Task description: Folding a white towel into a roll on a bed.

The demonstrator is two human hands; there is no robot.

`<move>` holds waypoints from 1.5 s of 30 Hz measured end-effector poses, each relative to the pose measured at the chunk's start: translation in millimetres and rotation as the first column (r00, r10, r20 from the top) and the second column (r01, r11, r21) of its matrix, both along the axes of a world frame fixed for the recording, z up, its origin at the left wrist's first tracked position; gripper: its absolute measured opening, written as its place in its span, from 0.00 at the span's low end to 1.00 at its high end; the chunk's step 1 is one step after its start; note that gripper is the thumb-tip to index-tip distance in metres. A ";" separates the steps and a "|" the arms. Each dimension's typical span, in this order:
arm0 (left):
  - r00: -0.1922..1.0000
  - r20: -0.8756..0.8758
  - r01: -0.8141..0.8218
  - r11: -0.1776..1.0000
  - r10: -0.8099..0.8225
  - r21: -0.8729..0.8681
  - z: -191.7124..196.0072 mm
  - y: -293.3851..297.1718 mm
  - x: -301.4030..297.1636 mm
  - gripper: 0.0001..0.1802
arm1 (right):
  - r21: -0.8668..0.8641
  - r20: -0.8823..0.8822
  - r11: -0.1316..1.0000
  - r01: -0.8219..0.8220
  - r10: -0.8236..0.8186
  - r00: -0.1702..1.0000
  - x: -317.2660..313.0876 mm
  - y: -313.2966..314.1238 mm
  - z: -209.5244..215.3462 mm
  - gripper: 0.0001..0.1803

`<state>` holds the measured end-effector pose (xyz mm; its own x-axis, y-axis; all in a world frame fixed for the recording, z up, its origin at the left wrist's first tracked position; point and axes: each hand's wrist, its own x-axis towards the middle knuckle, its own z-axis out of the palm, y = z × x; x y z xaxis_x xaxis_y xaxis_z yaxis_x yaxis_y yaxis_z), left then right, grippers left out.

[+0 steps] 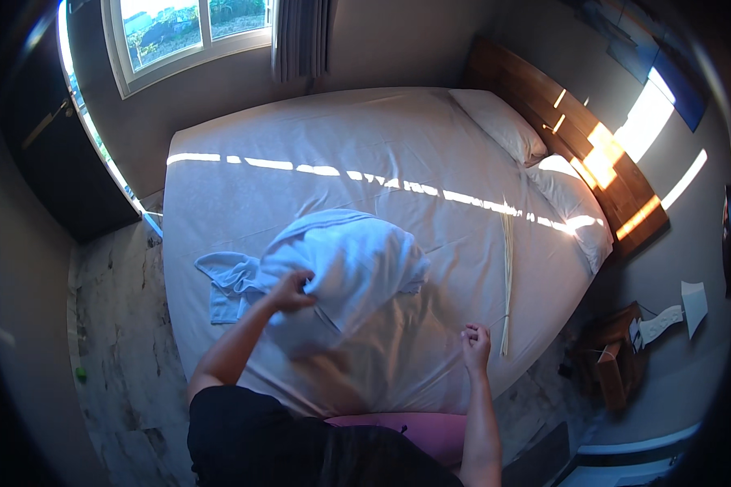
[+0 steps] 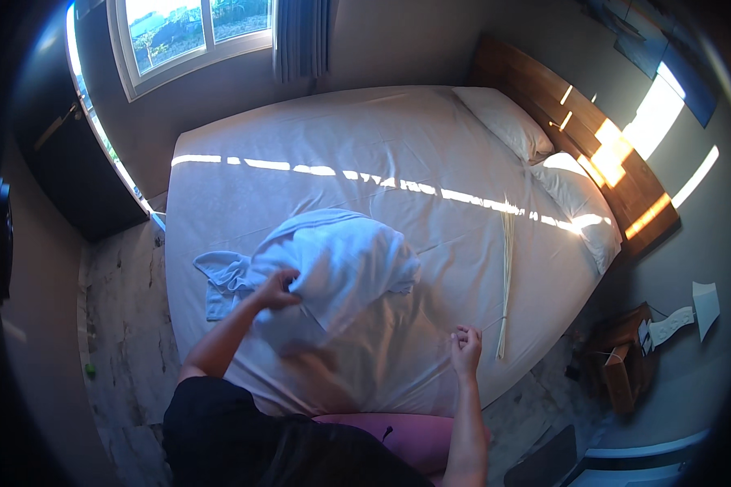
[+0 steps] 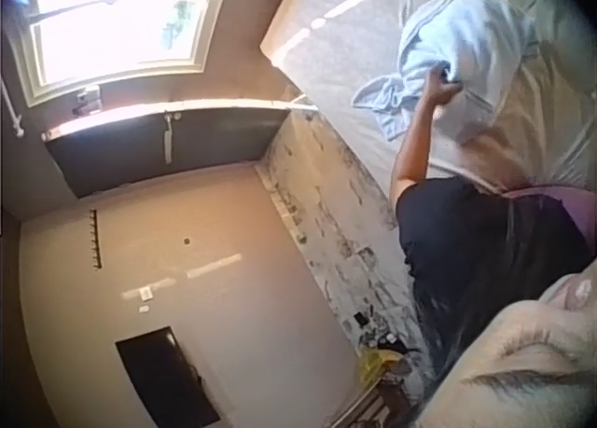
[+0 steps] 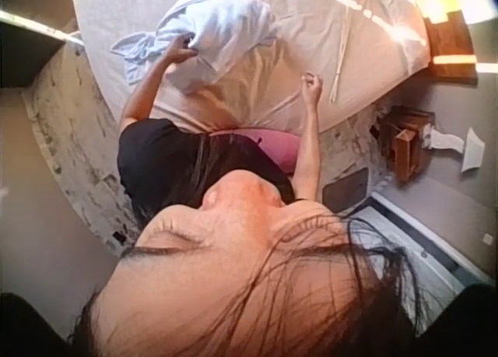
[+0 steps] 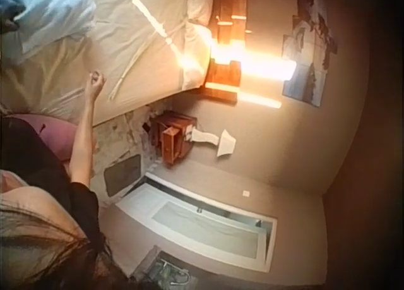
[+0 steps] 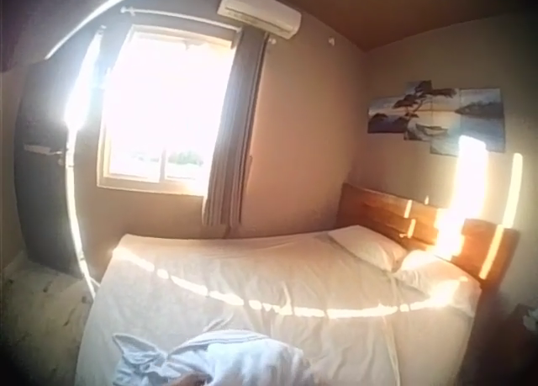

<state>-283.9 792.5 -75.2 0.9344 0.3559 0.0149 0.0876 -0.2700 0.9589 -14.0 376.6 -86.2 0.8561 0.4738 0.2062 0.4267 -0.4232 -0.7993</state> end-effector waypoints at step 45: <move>0.928 0.024 -0.297 0.701 0.371 0.649 -59.0 -110.0 123.3 0.29 | 0.375 -0.058 0.927 -0.029 0.055 0.997 -100.8 -13.1 61.3 0.08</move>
